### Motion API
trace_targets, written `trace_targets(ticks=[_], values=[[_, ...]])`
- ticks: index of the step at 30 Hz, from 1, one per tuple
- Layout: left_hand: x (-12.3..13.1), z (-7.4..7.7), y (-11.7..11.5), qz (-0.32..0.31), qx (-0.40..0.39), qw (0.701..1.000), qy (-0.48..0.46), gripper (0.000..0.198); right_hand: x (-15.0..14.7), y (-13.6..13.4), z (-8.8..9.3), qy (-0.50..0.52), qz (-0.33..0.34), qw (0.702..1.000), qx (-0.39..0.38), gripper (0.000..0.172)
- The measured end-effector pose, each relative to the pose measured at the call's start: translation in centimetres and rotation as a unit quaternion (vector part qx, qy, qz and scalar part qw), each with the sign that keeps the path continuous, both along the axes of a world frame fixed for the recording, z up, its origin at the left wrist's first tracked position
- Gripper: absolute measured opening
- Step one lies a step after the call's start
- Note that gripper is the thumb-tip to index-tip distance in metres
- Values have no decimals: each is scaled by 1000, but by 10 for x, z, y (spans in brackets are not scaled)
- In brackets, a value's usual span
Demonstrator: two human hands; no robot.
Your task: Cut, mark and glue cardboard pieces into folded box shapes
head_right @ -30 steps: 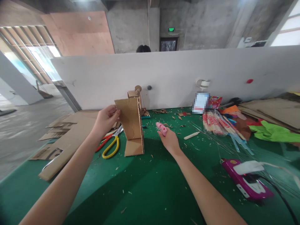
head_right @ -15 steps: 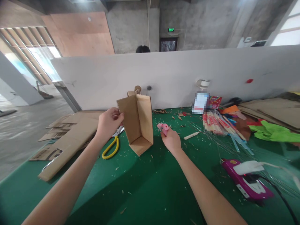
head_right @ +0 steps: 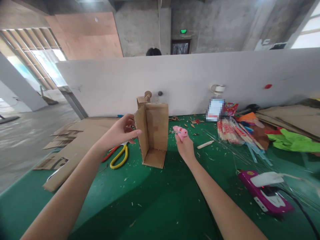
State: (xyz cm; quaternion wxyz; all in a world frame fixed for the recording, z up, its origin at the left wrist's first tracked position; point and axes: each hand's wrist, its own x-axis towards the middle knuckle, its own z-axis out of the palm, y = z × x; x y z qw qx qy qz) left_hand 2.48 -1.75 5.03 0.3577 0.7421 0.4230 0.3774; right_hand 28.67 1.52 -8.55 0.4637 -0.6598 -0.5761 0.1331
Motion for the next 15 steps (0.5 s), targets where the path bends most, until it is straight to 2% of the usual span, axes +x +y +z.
trace_targets(ticks=[2, 4, 10, 15], values=[[-6, -2, 3, -65, -41, 997, -9, 70, -1, -1, 4, 45, -5, 999, 24, 38], [-11, -7, 9, -99, -54, 994, 0, 79, -4, -2, 7, 84, -5, 996, 41, 44], [-12, -32, 29, -63, 57, 994, 62, 90, -13, -8, 11, 138, 24, 987, 77, 44], [-3, -52, 35, -146, 0, 988, -44, 103, -16, -10, 9, 163, 30, 981, 96, 39]])
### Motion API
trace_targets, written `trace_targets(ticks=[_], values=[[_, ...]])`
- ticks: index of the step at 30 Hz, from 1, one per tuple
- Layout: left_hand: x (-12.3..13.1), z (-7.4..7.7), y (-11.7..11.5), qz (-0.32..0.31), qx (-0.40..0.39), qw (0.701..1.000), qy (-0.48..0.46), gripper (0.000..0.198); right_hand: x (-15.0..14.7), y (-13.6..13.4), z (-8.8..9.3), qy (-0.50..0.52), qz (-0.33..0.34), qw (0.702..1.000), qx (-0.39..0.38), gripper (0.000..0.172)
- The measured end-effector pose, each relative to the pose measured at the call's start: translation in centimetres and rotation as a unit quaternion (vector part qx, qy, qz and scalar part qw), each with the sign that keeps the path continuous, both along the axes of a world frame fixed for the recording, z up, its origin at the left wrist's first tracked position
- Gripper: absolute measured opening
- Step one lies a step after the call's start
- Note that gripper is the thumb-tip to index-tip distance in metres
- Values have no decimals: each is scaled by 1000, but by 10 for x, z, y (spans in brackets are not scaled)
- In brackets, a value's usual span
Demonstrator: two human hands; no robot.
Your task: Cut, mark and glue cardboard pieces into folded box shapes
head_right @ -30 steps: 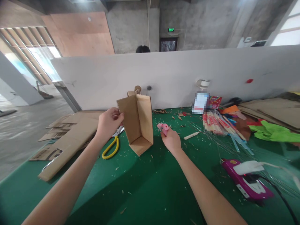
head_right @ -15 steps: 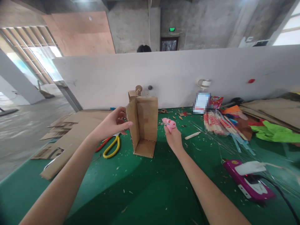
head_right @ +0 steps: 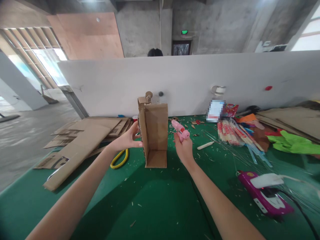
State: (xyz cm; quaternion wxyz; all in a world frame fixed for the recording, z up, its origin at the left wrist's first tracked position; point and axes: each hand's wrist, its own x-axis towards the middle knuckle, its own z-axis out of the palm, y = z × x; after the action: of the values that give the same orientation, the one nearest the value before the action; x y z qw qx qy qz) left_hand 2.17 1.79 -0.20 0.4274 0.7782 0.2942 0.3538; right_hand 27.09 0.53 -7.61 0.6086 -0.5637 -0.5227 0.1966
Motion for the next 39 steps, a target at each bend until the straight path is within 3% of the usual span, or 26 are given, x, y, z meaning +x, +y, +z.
trace_targets(ticks=[7, 14, 22, 26, 33, 36, 39], values=[[12, -20, 3, -7, -35, 996, -83, 125, 0, -3, 3, 4, -2, 1000, -3, 35], [36, -22, -3, 198, 71, 973, -97, 115, 1, -3, 3, 12, -9, 1000, 7, 36], [37, -26, -5, 272, 86, 955, -78, 117, -4, -7, 6, 15, -15, 1000, 15, 38], [36, -29, -2, 240, 87, 961, -105, 117, -4, -8, 6, 12, -13, 1000, 20, 38], [18, -38, 11, 66, -27, 988, -134, 122, -4, -7, 4, -8, -10, 1000, 25, 38], [10, -38, 14, 49, -24, 991, -120, 123, -5, -8, 6, -22, -20, 999, 28, 37], [9, -39, 14, 70, 8, 994, -85, 131, -3, -7, 8, -75, -41, 995, 42, 38]])
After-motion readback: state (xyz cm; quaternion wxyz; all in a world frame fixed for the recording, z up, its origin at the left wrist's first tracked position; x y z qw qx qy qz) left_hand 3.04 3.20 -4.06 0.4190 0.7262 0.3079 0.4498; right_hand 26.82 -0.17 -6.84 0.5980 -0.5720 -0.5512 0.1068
